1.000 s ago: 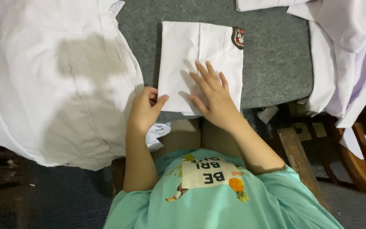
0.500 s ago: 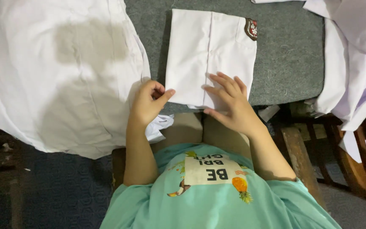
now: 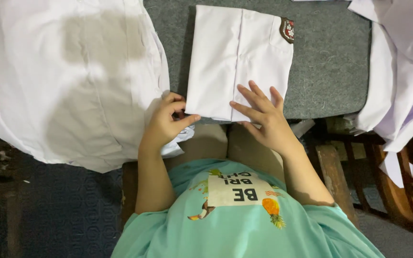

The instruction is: Folding a white collared shirt and trimming loose threads with scissors on a work surface.

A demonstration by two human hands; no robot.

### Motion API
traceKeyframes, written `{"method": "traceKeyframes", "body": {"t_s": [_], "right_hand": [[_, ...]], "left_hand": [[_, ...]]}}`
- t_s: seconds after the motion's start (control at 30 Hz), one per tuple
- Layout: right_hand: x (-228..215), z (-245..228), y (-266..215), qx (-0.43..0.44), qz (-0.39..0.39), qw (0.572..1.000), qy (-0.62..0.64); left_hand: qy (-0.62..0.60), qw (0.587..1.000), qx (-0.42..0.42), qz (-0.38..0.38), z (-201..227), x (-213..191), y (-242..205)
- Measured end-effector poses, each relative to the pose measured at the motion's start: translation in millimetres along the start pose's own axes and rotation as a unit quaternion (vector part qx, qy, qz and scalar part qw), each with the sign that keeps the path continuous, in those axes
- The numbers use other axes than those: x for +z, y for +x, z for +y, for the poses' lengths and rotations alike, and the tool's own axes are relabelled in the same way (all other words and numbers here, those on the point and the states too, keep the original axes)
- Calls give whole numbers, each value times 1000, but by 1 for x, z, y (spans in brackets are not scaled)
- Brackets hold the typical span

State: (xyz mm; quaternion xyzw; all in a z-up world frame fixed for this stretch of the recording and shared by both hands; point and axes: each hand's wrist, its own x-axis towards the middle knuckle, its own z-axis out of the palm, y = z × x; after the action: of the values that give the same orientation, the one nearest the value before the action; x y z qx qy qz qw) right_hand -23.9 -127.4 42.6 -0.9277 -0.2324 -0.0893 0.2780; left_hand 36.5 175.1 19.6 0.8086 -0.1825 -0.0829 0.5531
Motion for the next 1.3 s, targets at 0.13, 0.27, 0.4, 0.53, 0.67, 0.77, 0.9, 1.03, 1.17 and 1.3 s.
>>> {"method": "traceKeyframes", "body": {"t_s": [0.13,0.27,0.4,0.53,0.67,0.77,0.9,1.03,1.17,1.3], "right_hand": [[3,1,0,7,-5,1000,3],[7,9,-2,3,-8,1000,8],[5,9,-2,5,-3,1000,15],[2,13,-3,0,-3,1000,28],[2,14,-3,-3,0,999,33],[2,12,-3,-7,6,1000,24],[-9,-7,-4,1,57,998,25],[-11,-2,-25,34,176,983,27],[-5,7,-44,76,225,970,53],[-10,-24,-43,233,55,929,283]], "left_hand": [[86,996,28,28,0,7,-1],[127,991,-16,46,-13,15,1],[135,987,-51,68,-15,20,2],[171,978,-68,98,-7,30,-2],[223,965,-67,120,-7,36,-2],[228,962,-82,126,-5,39,-4],[61,958,3,280,9,46,-12],[-11,921,64,383,20,36,-22],[-17,967,-29,254,10,48,-36],[-230,950,-194,81,-17,83,-30]]}}
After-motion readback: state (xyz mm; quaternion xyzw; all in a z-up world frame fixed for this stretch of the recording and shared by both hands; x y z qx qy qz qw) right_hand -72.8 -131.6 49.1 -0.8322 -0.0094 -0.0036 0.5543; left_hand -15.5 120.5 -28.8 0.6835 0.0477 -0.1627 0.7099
